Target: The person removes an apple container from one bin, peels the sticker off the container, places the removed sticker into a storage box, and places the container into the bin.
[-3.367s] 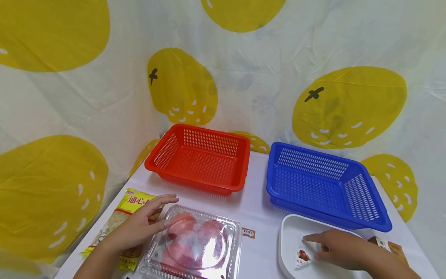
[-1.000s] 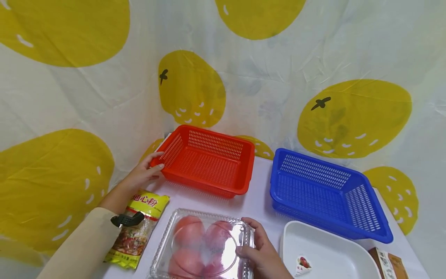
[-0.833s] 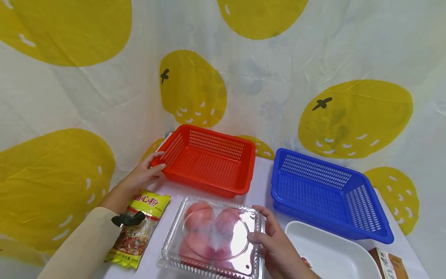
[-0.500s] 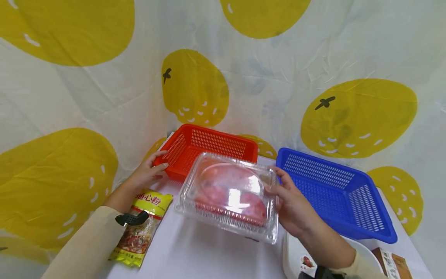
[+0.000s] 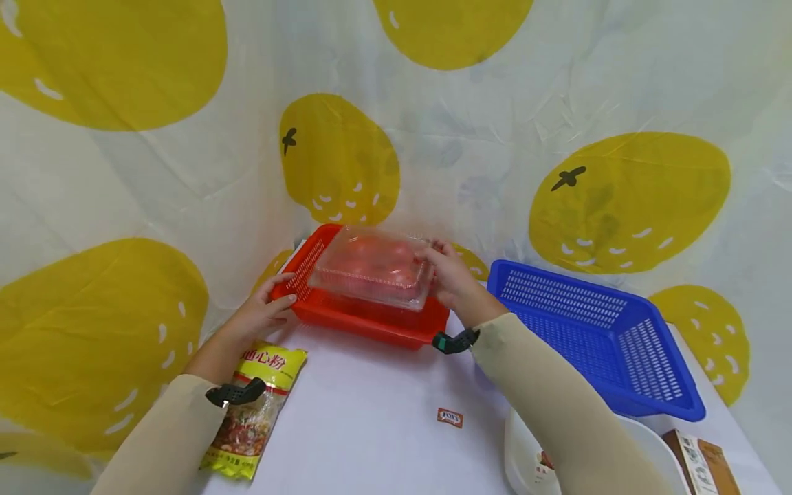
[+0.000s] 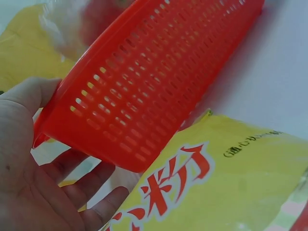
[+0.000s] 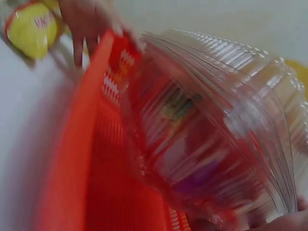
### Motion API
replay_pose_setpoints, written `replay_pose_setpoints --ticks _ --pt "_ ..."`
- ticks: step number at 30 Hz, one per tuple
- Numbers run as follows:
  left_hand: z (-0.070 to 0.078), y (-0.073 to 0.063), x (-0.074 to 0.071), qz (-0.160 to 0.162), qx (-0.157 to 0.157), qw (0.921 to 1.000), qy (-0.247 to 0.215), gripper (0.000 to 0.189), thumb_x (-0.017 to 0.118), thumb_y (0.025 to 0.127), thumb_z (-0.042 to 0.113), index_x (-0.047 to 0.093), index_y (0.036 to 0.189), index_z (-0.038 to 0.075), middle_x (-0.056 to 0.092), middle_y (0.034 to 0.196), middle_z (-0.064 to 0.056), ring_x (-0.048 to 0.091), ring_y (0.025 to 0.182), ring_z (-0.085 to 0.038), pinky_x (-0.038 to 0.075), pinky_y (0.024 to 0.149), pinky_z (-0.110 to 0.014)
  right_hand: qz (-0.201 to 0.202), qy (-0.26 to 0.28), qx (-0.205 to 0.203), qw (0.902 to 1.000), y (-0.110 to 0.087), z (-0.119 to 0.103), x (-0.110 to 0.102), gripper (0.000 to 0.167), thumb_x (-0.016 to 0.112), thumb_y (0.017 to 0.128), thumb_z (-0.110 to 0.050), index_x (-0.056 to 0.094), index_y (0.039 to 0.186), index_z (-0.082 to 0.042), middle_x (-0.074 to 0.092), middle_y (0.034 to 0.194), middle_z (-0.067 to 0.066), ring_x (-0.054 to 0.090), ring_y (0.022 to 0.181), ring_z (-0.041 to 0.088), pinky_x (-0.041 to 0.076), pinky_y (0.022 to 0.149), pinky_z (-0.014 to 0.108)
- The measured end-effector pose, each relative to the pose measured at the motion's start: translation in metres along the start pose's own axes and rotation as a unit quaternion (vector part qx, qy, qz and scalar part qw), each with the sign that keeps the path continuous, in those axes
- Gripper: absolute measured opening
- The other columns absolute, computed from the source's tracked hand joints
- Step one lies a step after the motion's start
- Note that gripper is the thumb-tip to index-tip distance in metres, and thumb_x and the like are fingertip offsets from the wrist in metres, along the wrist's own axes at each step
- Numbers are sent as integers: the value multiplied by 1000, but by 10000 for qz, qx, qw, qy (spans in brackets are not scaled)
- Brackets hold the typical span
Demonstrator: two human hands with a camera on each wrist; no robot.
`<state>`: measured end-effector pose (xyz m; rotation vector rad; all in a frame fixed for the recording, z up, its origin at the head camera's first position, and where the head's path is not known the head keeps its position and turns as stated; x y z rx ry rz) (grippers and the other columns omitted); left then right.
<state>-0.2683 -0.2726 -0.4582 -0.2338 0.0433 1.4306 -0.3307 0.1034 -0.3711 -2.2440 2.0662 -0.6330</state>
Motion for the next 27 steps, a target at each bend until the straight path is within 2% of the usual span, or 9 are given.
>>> replay_pose_setpoints --ticks 3,6,7,11,14,17,21,27 --pt "-2 -1 -2 -28 -42 10000 4 72 61 110 24 21 170 23 25 166 -28 47 135 -47 43 115 -62 102 -185 -73 9997 26 13 9 43 71 98 -15 48 134 -22 56 119 5 59 86 22 54 77 38" --pt "-2 -1 -5 -61 -91 9999 29 72 62 109 24 22 170 22 25 167 -28 45 138 -50 41 116 -65 144 -277 -149 9994 47 24 15 45 71 98 -15 47 136 -19 53 119 5 59 82 20 54 73 36" --pt "-1 -1 -5 -76 -102 9999 41 72 62 109 23 23 170 22 25 167 -28 44 140 -51 41 116 -65 146 -312 -165 9993 52 26 16 47 71 99 -15 47 139 -18 54 121 6 59 84 21 54 76 36" --pt "0 3 -5 -62 -122 9999 85 72 64 108 23 25 169 22 26 167 -27 43 141 -52 41 116 -66 93 -637 -94 9979 66 30 16 63 72 100 -21 41 155 -19 50 142 10 58 110 28 55 99 44" --pt "1 5 -3 -53 -90 9998 159 72 65 107 24 27 168 21 26 167 -27 45 140 -52 42 115 -66 -106 -933 -143 9955 74 33 13 68 73 102 -29 39 160 -21 45 154 11 53 127 33 52 109 51" --pt "2 6 -1 -92 -59 9997 209 73 66 107 26 27 168 20 26 167 -27 45 140 -52 44 114 -65 -338 -1439 -386 9883 79 36 10 71 73 103 -40 37 161 -23 43 158 9 51 135 35 52 110 54" --pt "4 5 0 -147 -57 9997 188 71 65 108 25 26 168 21 25 167 -27 45 140 -52 43 114 -65 -347 -2281 -773 9699 83 37 9 74 68 102 -54 35 162 -25 43 157 8 50 135 33 53 109 53" --pt "1 3 -4 -187 -30 9996 203 71 64 109 26 25 168 20 22 168 -28 44 140 -52 44 114 -65 8 -2462 -979 9643 90 42 15 60 64 106 -51 40 154 -22 44 158 10 49 138 33 50 112 52"
Point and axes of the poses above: each hand's wrist, its own y-axis towards the middle knuckle, its own x-axis out of the palm, z = x × y, the point moved 2 cm from there along y, towards the middle knuckle
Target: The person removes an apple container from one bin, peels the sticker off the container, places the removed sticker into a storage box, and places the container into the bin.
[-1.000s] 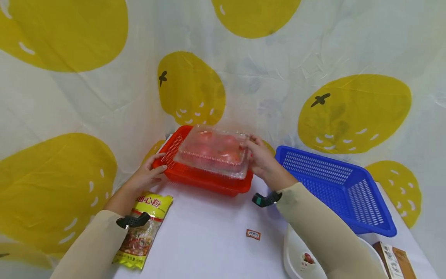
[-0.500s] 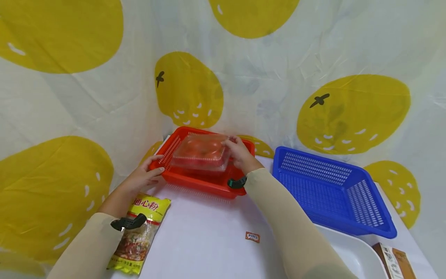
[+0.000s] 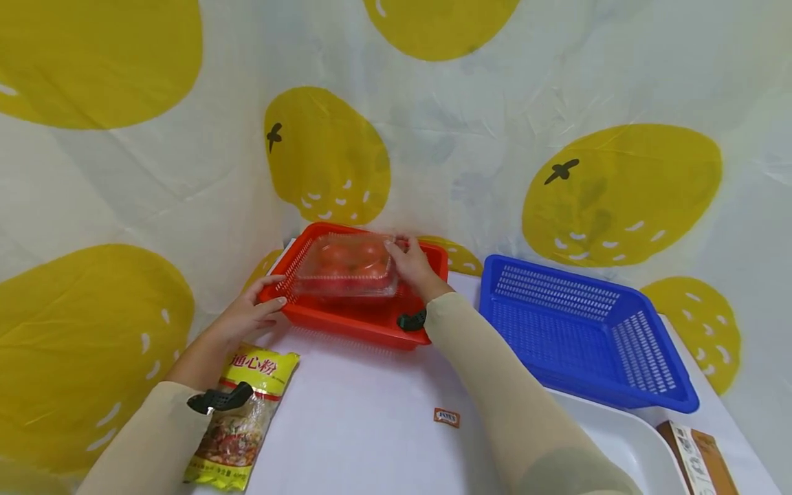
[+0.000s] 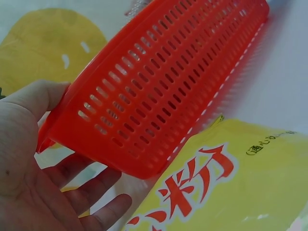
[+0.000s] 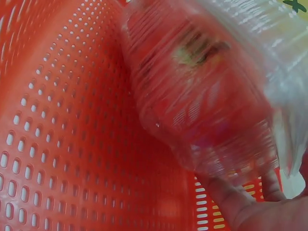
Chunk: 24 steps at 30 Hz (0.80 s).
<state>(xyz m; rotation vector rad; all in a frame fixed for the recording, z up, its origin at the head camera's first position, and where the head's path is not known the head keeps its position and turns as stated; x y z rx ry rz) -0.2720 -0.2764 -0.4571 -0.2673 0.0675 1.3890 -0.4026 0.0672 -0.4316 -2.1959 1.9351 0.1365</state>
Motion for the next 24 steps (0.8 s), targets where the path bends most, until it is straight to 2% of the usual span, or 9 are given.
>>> replay_pose_setpoints --ticks 4,8,12,16,21,24 --pt "-2 0 -3 22 91 9999 70 72 64 109 26 24 168 19 22 169 -28 44 140 -51 45 112 -65 270 -330 100 9990 -1 -2 8 53 60 108 -51 40 152 -29 47 155 7 51 136 31 54 108 52" --pt "-4 1 -5 35 82 9999 135 73 65 108 26 24 168 19 22 169 -27 44 140 -51 45 112 -65 415 -403 226 9981 -5 -4 13 50 58 109 -50 38 151 -32 48 151 4 54 130 28 57 103 52" --pt "-3 3 -3 6 118 9998 185 74 66 107 26 25 168 19 24 168 -27 44 140 -51 45 112 -65 327 -130 330 9988 -10 -4 10 52 59 110 -46 36 152 -27 49 149 8 55 130 31 57 103 53" --pt "-2 5 -2 -43 129 9997 204 74 67 107 27 25 167 18 25 168 -26 44 140 -51 46 112 -64 52 162 754 9970 -17 -3 5 58 68 105 -45 37 150 -24 50 146 10 55 129 33 56 104 54" --pt "-3 4 -3 -69 174 9995 269 75 68 106 29 26 167 17 25 167 -27 44 140 -51 47 111 -64 -114 -16 1147 9933 -19 0 4 60 75 100 -45 40 142 -20 52 139 12 59 120 33 59 101 48" --pt "-4 3 -4 -93 213 9993 293 75 68 107 29 25 167 17 24 168 -27 44 140 -51 47 111 -65 -7 -160 1317 9912 -18 2 6 58 77 99 -46 42 137 -21 55 135 10 60 116 30 60 97 46"
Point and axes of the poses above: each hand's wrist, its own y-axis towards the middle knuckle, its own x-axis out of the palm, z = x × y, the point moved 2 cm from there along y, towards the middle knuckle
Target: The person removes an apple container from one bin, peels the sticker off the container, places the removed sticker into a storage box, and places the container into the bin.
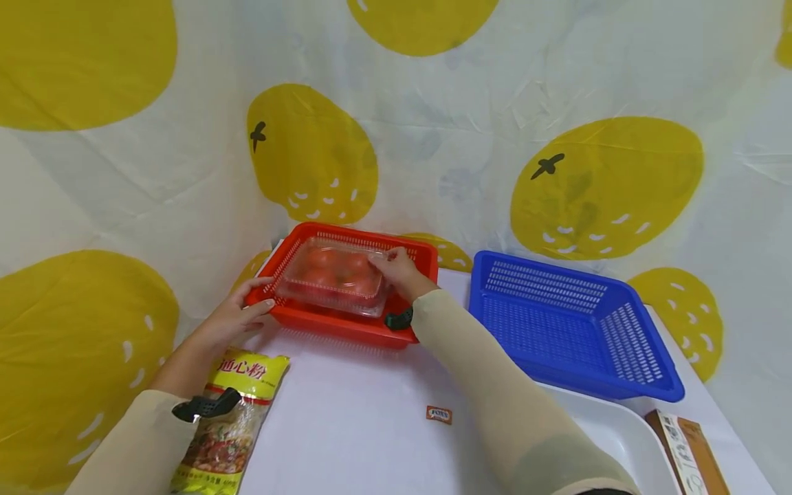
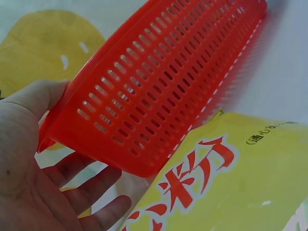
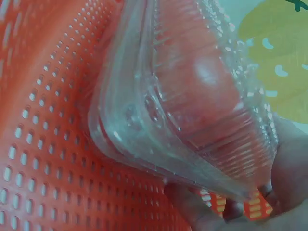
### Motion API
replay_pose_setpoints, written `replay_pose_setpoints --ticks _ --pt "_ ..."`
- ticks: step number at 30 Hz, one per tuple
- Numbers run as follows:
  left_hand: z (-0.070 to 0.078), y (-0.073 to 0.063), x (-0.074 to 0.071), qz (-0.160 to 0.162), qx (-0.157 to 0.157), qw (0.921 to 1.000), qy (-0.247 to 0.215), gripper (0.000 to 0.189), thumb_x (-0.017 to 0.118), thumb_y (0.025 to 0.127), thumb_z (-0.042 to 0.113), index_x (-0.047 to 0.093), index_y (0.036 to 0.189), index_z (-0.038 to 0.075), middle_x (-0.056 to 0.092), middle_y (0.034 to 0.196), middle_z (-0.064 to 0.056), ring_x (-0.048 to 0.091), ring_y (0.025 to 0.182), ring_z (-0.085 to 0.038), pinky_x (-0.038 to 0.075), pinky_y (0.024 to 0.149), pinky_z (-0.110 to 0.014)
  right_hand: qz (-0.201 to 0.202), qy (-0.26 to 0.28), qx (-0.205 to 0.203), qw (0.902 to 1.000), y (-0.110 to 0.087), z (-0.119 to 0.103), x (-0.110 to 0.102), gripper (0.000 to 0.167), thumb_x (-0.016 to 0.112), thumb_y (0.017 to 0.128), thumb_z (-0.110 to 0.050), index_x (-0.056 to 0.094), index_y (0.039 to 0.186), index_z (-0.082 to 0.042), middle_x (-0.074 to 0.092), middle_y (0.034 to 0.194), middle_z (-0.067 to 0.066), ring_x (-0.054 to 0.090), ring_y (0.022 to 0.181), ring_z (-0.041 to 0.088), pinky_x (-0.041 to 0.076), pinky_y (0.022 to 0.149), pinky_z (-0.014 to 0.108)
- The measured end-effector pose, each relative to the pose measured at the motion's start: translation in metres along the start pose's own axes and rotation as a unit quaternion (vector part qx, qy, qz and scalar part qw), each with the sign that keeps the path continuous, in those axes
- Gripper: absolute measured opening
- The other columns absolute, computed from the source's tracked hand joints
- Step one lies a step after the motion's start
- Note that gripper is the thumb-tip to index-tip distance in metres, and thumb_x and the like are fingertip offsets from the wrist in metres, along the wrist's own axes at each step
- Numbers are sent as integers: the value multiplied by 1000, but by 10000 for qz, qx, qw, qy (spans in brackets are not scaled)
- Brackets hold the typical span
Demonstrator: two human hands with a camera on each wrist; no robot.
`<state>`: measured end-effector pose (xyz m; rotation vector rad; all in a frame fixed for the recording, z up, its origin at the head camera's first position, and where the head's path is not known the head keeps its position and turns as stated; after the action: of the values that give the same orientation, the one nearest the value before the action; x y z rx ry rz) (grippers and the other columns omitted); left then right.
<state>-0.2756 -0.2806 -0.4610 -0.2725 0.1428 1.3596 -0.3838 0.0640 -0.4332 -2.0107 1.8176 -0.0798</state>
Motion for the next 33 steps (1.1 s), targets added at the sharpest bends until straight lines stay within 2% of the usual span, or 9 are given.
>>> replay_pose_setpoints --ticks 6,13,16,20,25,29,31,33 --pt "-1 -1 -1 44 -9 10000 -50 73 66 108 29 25 168 17 22 169 -27 42 141 -52 45 112 -67 376 -125 220 9990 -3 -2 3 54 76 98 -49 44 133 -23 57 131 8 61 118 30 59 100 51" --pt "-2 0 -1 -6 -13 10000 -14 74 66 108 28 25 168 17 22 168 -28 41 142 -51 45 111 -67 410 -111 385 9984 -5 -2 1 59 76 98 -50 43 139 -23 56 133 9 60 119 31 58 101 53" --pt "-2 2 0 -13 -31 10000 26 75 66 108 28 24 168 17 23 168 -28 41 142 -52 45 111 -68 202 -32 305 9993 -5 -5 -4 68 78 97 -49 40 145 -20 54 136 11 56 124 32 55 106 53" --pt "1 5 2 -4 -51 10000 33 73 65 108 28 24 168 17 24 168 -27 42 141 -51 43 113 -68 173 -155 111 9997 -5 -13 -15 78 76 98 -49 34 157 -21 49 146 11 48 134 32 50 112 56" --pt "5 10 3 94 -177 9997 172 72 62 109 27 24 169 17 27 167 -27 42 140 -49 45 112 -66 255 -357 -285 9986 -20 -27 -32 76 71 102 -47 33 163 -23 49 150 11 51 135 33 50 112 56" --pt "8 10 4 260 -278 9979 521 70 59 110 28 24 169 15 30 165 -28 42 139 -47 49 110 -63 65 -327 -554 9979 -41 -32 -45 71 71 103 -40 34 162 -23 50 149 14 58 134 40 54 106 59" --pt "13 9 5 421 -217 9948 897 68 58 110 28 26 168 13 34 162 -27 43 138 -47 51 108 -62 24 -622 -694 9956 -52 -30 -52 70 71 104 -39 34 162 -24 49 150 15 59 133 40 56 103 58" --pt "18 9 7 686 -18 9873 1435 67 60 109 29 30 166 9 37 160 -27 45 137 -47 53 104 -63 28 -1023 -919 9905 -63 -27 -59 70 70 105 -37 34 163 -21 47 153 16 57 134 39 56 103 56"
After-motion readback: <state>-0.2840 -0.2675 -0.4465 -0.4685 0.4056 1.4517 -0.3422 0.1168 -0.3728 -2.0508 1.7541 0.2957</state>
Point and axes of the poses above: each hand's wrist, its own y-axis towards the middle knuckle, its own x-axis out of the palm, z = x × y, the point moved 2 cm from there along y, towards the middle knuckle
